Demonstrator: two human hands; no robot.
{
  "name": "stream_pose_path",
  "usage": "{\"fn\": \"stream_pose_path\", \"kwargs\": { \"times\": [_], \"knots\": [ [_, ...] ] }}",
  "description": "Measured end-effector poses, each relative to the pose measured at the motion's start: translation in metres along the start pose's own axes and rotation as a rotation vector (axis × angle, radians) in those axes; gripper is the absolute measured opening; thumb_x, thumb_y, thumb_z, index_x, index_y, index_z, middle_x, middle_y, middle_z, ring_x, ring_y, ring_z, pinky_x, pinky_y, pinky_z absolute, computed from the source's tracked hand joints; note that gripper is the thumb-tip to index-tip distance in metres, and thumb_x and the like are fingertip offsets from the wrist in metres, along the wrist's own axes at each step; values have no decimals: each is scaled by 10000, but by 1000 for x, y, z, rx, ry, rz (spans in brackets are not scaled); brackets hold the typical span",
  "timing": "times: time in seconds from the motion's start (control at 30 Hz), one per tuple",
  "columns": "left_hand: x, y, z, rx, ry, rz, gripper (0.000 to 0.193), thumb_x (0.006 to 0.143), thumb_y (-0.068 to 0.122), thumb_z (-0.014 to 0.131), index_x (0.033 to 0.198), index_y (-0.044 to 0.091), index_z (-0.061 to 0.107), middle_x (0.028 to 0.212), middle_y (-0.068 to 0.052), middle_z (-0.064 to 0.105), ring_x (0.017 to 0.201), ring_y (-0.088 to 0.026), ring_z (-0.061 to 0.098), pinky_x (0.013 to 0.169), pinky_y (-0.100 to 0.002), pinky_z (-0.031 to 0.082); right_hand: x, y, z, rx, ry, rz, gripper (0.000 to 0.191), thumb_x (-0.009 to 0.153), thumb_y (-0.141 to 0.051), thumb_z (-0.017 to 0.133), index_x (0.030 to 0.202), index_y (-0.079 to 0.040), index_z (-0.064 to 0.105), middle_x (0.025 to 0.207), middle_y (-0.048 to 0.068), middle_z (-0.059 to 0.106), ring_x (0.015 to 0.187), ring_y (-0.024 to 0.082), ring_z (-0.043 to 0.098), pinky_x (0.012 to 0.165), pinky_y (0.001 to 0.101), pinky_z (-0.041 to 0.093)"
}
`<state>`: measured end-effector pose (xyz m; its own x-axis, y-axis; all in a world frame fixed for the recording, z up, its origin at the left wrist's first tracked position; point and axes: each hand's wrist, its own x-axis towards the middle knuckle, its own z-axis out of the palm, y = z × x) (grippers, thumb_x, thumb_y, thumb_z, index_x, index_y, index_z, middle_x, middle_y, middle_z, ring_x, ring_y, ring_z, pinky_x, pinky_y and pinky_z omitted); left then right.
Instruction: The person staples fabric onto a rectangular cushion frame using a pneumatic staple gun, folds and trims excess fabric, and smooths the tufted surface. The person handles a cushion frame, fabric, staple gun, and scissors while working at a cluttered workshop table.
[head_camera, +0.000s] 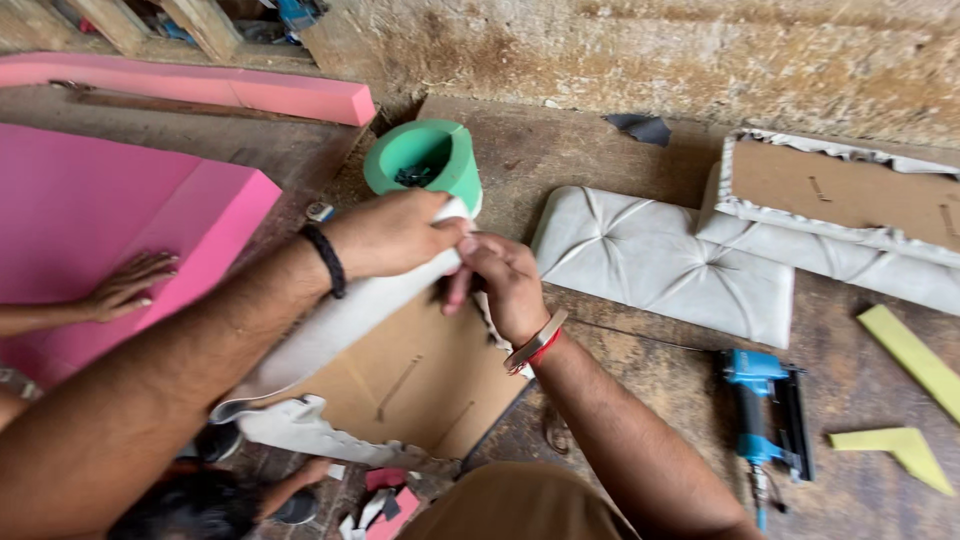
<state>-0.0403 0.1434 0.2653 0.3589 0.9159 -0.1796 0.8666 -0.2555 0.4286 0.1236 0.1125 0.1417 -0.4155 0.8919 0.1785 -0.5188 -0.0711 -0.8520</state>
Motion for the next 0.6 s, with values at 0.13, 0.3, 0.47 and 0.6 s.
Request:
{"fn": "stream_pose_path", "kwargs": {
  "times": [0.13, 0.3, 0.47, 0.6],
  "knots": [
    [-13, 11, 3, 144, 143, -106, 444, 917, 402, 660, 1091, -5, 684, 988, -245, 731, 939, -404, 711, 835, -494, 552, -43, 14, -94, -830, 7, 62, 201, 945, -181, 682, 1065, -40, 760, 932, 106, 796, 863, 210, 749, 804, 346, 594],
    [-22, 37, 8, 276, 196, -178, 482, 899, 453, 699, 1095, 13, 694, 986, -226, 740, 936, -404, 715, 869, -502, 561, -194, 25, -285, -1789, 574, 612, 778, 833, -568, 754, 1396, -58, 588, 1446, 197, 557, 1378, 366, 495, 1130, 473, 437],
    [-26, 60, 12, 295, 209, -171, 460, 860, 437, 736, 1076, 33, 701, 942, -182, 749, 888, -362, 728, 821, -486, 580, -278, 70, -366, -1809, 686, 1000, 1006, 740, -450, 850, 1519, -14, 385, 1453, 237, 523, 1329, 376, 535, 1074, 438, 512],
    [-34, 76, 16, 369, 258, -168, 458, 858, 450, 749, 1087, 55, 708, 891, -164, 742, 823, -348, 732, 753, -483, 594, -254, 64, -367, -1631, 710, 1139, 905, 800, -229, 802, 1541, -20, 326, 1320, 230, 645, 1157, 350, 677, 990, 455, 556]
  ]
}}
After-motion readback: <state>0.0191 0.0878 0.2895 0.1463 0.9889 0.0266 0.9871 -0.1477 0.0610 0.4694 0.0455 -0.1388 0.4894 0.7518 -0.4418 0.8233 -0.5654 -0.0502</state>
